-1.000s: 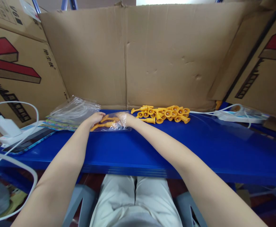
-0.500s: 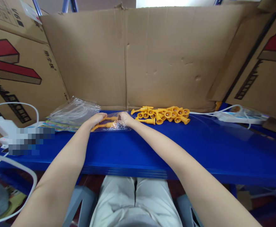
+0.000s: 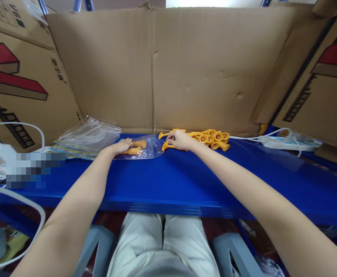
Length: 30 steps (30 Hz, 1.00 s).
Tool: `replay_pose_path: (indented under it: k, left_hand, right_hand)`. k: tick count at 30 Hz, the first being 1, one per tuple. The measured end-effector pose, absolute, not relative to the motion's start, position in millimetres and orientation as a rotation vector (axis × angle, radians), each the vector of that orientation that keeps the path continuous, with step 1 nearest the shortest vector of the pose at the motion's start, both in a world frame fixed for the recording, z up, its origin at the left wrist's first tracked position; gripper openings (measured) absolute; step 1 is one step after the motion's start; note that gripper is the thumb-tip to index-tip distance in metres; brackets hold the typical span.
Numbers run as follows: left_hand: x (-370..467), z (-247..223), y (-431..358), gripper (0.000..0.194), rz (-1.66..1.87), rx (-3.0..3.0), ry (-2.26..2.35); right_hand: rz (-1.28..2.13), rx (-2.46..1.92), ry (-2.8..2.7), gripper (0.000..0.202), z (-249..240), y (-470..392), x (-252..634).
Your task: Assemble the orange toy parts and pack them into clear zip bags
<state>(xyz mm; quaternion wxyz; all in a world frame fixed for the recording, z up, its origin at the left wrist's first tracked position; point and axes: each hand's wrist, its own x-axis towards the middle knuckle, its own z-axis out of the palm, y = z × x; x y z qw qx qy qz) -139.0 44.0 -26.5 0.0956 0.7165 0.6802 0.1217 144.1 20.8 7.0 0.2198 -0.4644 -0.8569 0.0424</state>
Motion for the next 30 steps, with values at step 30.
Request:
replay_pose_path:
  k: [30]
  left_hand:
    - [-134.0, -29.5, 51.9, 0.066, 0.137, 2.245, 1.945]
  right_hand:
    - [0.116, -1.335, -1.762, 0.010, -5.2, 5.3, 172.8]
